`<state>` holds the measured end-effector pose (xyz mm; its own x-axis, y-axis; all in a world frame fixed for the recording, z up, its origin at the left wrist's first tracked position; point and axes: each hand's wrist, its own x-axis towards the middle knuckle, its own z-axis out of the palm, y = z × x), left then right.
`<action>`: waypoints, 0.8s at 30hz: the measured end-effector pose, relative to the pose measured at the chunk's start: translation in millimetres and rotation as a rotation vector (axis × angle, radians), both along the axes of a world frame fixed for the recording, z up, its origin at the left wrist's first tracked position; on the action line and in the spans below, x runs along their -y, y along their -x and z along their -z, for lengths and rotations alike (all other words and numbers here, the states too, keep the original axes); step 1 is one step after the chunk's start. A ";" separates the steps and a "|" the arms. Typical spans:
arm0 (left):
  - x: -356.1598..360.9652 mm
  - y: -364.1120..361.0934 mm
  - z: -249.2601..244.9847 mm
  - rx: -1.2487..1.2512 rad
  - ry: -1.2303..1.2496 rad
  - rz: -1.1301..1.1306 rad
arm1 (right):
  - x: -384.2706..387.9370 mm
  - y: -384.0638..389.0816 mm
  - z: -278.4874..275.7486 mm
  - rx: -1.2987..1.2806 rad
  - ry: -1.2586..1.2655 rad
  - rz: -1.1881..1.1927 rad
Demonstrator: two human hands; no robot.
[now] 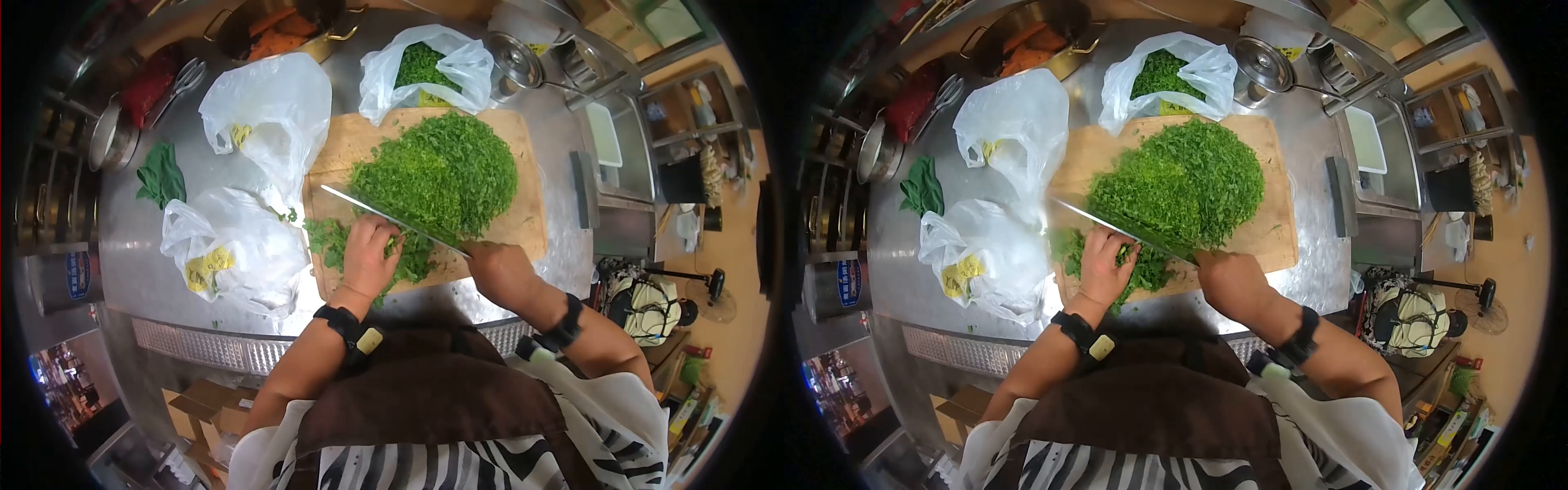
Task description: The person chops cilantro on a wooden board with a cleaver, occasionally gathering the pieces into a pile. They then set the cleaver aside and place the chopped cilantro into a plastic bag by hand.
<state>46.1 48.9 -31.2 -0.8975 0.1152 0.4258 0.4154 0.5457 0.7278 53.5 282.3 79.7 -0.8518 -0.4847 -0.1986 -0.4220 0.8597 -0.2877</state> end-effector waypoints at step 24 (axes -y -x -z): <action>0.3 -5.4 2.5 -0.063 0.113 -0.042 | 3.1 -27.9 -59.1 0.142 -0.087 0.059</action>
<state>51.5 48.6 -33.7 -0.8742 0.1282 0.4682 0.4335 0.6406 0.6339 81.4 279.2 138.8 -0.8386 -0.4106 -0.3580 -0.3309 0.9060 -0.2641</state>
